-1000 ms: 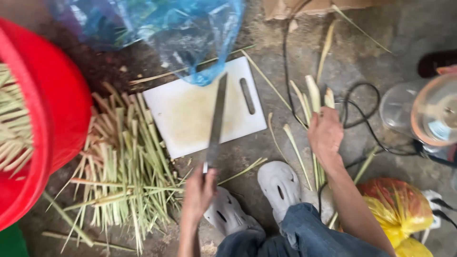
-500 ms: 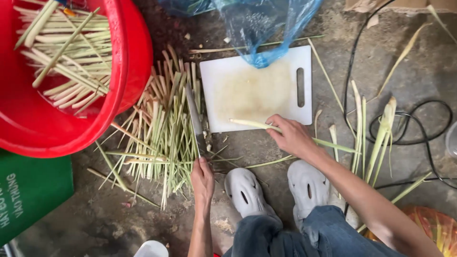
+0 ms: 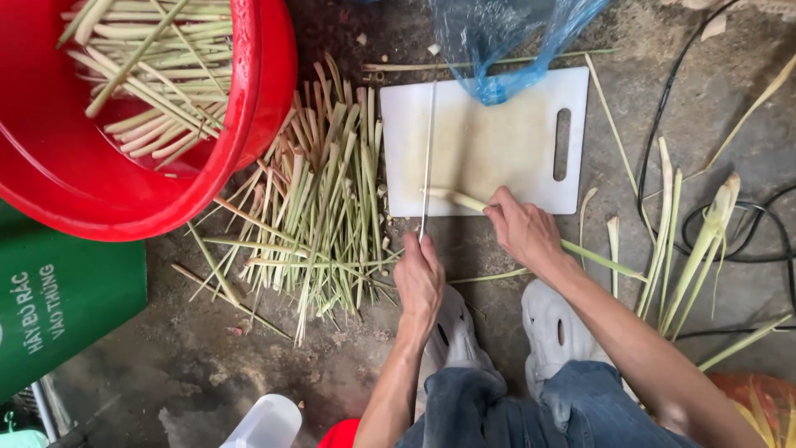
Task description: The person peels and trims lemongrass stalks with a knife and by hand, removes additional lemongrass stalks from a plastic bag, and cuts the ends of the stalks.
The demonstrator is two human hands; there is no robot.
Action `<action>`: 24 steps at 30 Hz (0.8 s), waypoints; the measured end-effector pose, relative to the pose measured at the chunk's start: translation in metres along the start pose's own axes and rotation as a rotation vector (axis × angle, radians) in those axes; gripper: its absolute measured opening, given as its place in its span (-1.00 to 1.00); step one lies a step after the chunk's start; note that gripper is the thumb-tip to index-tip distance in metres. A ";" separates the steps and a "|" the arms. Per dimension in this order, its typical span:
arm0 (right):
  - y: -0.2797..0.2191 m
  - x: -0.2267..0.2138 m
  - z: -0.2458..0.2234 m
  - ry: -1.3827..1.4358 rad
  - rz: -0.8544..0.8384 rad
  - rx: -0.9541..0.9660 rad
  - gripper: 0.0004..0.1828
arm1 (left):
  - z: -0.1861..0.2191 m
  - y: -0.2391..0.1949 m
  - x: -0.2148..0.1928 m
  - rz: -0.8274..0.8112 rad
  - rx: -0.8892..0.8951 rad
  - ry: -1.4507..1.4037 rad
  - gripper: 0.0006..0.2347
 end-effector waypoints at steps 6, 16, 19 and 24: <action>0.003 0.000 -0.002 -0.007 -0.109 0.121 -0.79 | -0.002 0.009 0.007 -0.139 -0.128 0.089 -0.76; 0.004 -0.001 -0.001 -0.012 -0.102 0.105 -0.79 | -0.023 0.002 0.004 0.004 0.168 -0.159 -0.70; 0.004 0.003 0.003 0.001 -0.114 0.115 -0.79 | -0.027 0.016 0.016 -0.150 -0.133 0.090 -0.74; -0.006 0.017 0.021 0.104 -0.021 0.017 -0.83 | -0.024 0.004 0.015 -0.052 -0.062 0.108 -0.77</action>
Point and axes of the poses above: each hand's wrist, its own y-axis towards the middle knuckle, its own x-axis out of the palm, z = x × y, the point moved 2 cm from there along y, towards the middle knuckle, and after that the axes turned 15 degrees about -x, right-handed, at the moved point
